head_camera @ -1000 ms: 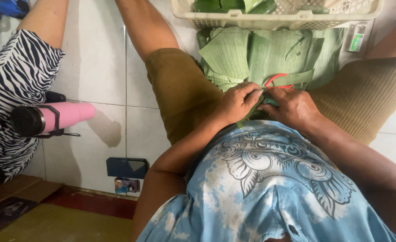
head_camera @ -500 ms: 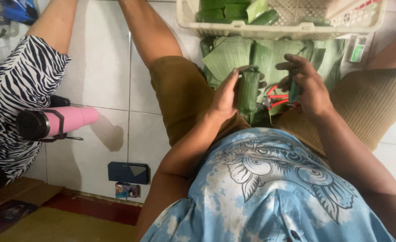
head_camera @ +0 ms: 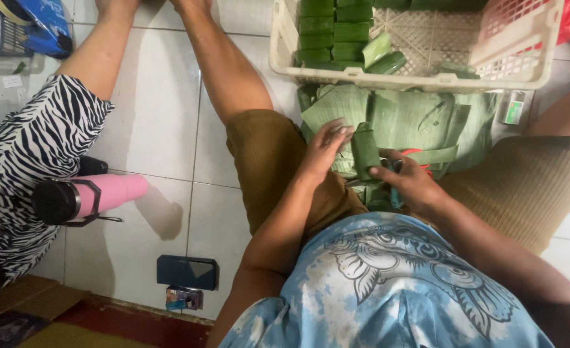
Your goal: The person sits on the floor folding banana leaf pieces into small cylindrical leaf containers, pressing and creasing the leaf by hand, occasionally trimming with scissors, and placing finished leaf rolls into a plastic basket.
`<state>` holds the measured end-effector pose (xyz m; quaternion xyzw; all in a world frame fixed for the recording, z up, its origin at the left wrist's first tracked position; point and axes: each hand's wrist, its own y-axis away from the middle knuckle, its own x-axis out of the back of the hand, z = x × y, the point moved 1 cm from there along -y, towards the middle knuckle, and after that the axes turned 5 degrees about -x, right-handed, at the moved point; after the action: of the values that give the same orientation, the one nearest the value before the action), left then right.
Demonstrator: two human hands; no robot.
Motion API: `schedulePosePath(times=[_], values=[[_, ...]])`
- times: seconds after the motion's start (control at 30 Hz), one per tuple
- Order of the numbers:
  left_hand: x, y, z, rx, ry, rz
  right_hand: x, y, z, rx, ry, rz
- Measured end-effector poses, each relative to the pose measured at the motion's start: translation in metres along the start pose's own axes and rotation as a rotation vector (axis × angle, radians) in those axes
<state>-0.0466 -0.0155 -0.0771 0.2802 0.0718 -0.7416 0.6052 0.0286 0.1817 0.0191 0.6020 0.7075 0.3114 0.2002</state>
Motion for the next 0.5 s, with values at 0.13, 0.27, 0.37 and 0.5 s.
schedulePosePath(times=[0.13, 0.27, 0.37, 0.5], values=[[0.028, -0.013, 0.003, -0.115, -0.425, 0.212, 0.042, -0.015, -0.032, -0.103, -0.065, 0.124], [0.031, -0.016, 0.008, -0.199, -0.772, 0.260, 0.118, -0.053, -0.112, 0.459, -0.421, -0.087], [0.029, -0.016, 0.008, -0.278, -0.966, 0.288, 0.134, -0.077, -0.141, 0.547, -0.844, 0.142], [0.032, -0.018, 0.005, -0.133, -0.709, 0.354, 0.110, -0.080, -0.155, 0.696, -0.838, 0.164]])
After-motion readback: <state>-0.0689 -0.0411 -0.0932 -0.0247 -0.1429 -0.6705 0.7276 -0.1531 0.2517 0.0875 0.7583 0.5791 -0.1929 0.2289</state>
